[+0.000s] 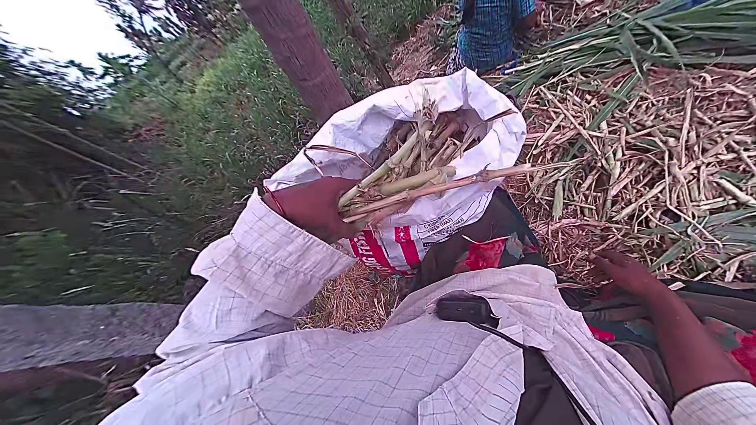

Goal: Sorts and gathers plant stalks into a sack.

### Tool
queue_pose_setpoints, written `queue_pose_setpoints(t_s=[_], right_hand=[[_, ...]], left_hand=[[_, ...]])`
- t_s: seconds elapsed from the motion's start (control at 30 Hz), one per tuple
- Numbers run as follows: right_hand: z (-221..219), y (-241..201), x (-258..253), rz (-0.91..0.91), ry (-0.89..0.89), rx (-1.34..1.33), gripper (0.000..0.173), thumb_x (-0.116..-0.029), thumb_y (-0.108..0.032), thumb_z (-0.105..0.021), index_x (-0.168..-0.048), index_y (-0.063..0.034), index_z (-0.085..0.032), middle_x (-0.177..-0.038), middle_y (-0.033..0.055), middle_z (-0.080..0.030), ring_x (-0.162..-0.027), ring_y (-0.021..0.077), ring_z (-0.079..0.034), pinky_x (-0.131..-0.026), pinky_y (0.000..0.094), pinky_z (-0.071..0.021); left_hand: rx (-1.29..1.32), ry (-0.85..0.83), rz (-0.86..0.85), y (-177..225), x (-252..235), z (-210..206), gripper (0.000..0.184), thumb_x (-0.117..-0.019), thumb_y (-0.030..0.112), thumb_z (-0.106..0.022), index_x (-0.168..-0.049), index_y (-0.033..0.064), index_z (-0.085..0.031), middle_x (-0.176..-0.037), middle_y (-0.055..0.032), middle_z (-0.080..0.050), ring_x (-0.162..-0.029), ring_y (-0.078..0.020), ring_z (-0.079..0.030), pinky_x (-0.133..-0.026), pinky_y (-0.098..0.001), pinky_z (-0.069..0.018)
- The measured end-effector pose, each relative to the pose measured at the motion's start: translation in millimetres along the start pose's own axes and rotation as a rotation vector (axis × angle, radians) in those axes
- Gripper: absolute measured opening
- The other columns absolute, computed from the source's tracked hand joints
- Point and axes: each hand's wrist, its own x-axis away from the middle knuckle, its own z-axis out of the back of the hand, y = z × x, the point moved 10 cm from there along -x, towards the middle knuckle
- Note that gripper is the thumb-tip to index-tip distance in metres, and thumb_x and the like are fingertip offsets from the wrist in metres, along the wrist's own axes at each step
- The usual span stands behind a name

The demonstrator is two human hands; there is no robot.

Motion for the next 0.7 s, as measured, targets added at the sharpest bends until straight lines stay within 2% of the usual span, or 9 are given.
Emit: queue_pose_setpoints(t_s=[0.03, 0.1, 0.17, 0.23, 0.33, 0.43, 0.57, 0.63, 0.7], right_hand=[[0, -1, -2, 0.004, -0.004, 0.003, 0.037, -0.1118, -0.030, -0.045, -0.134, -0.0030, -0.056, -0.103, 0.0178, -0.068, -0.080, 0.0224, -0.068, -0.073, 0.0404, -0.0567], [0, 0, -4, 0.022, -0.012, 0.010, 0.037, -0.1118, -0.029, -0.045, -0.133, -0.0005, -0.056, -0.108, 0.0203, -0.068, -0.082, 0.0233, -0.070, -0.075, 0.0407, -0.0579], [1, 3, -4, 0.013, -0.019, 0.002, 0.039, -0.1120, -0.029, -0.045, -0.135, 0.0000, -0.055, -0.108, 0.0208, -0.067, -0.082, 0.0237, -0.070, -0.074, 0.0404, -0.0581], [2, 3, -5, 0.004, -0.022, 0.000, 0.040, -0.1121, -0.030, -0.044, -0.137, -0.0010, -0.054, -0.105, 0.0197, -0.068, -0.081, 0.0237, -0.070, -0.073, 0.0405, -0.0574], [2, 5, -9, -0.008, -0.024, 0.009, 0.040, -0.1121, -0.032, -0.043, -0.137, -0.0020, -0.054, -0.104, 0.0193, -0.068, -0.083, 0.0242, -0.069, -0.074, 0.0418, -0.0575], [2, 5, -10, -0.005, -0.020, 0.026, 0.040, -0.1117, -0.032, -0.045, -0.136, -0.0029, -0.055, -0.104, 0.0198, -0.069, -0.083, 0.0256, -0.070, -0.076, 0.0442, -0.0580], [2, 6, -8, 0.008, -0.020, 0.024, 0.039, -0.1120, -0.030, -0.044, -0.135, -0.0007, -0.056, -0.107, 0.0209, -0.068, -0.082, 0.0239, -0.070, -0.075, 0.0416, -0.0584], [2, 7, -7, 0.012, -0.018, 0.026, 0.038, -0.1122, -0.030, -0.044, -0.133, -0.0011, -0.056, -0.105, 0.0196, -0.068, -0.081, 0.0230, -0.070, -0.074, 0.0404, -0.0579], [5, 7, -4, 0.000, -0.009, 0.014, 0.039, -0.1120, -0.031, -0.043, -0.134, -0.0019, -0.056, -0.104, 0.0180, -0.069, -0.082, 0.0227, -0.070, -0.074, 0.0404, -0.0580]], left_hand=[[0.084, -0.047, -0.018, -6, 0, -7, 0.048, -0.0645, 0.023, -0.089, -0.106, 0.0141, -0.068, -0.083, 0.0032, -0.071, -0.072, -0.0068, -0.067, -0.064, -0.0300, -0.0575], [0.276, -0.110, -0.071, -1, 6, -12, 0.043, -0.0606, 0.017, -0.090, -0.100, 0.0137, -0.072, -0.083, 0.0039, -0.074, -0.072, -0.0037, -0.069, -0.065, -0.0226, -0.0592], [0.403, -0.100, -0.172, -4, 15, -10, 0.041, -0.0593, 0.021, -0.090, -0.096, 0.0161, -0.073, -0.083, 0.0080, -0.075, -0.073, 0.0017, -0.069, -0.065, -0.0164, -0.0590], [0.487, -0.067, -0.117, -24, 17, -6, 0.040, -0.0600, 0.018, -0.086, -0.097, 0.0172, -0.071, -0.082, 0.0102, -0.074, -0.072, 0.0039, -0.068, -0.065, -0.0148, -0.0586], [0.479, -0.008, 0.098, -59, -4, 0, 0.049, -0.0667, 0.006, -0.080, -0.113, 0.0082, -0.064, -0.088, 0.0006, -0.074, -0.075, -0.0064, -0.071, -0.069, -0.0244, -0.0616], [0.412, 0.041, 0.142, -77, -34, 13, 0.049, -0.0735, 0.005, -0.083, -0.118, 0.0046, -0.062, -0.093, -0.0052, -0.073, -0.077, -0.0113, -0.072, -0.072, -0.0294, -0.0616], [0.161, 0.103, 0.117, -26, -65, 58, 0.045, -0.0775, 0.003, -0.086, -0.117, 0.0057, -0.064, -0.096, -0.0085, -0.071, -0.082, -0.0156, -0.070, -0.076, -0.0361, -0.0600], [-0.088, 0.096, 0.126, -9, -89, 73, 0.051, -0.0792, 0.013, -0.089, -0.122, 0.0040, -0.062, -0.102, -0.0167, -0.068, -0.093, -0.0291, -0.067, -0.084, -0.0532, -0.0543], [-0.301, 0.047, 0.202, -13, -114, 68, 0.067, -0.0790, 0.027, -0.091, -0.132, 0.0020, -0.058, -0.113, -0.0264, -0.066, -0.108, -0.0435, -0.064, -0.092, -0.0656, -0.0477]])
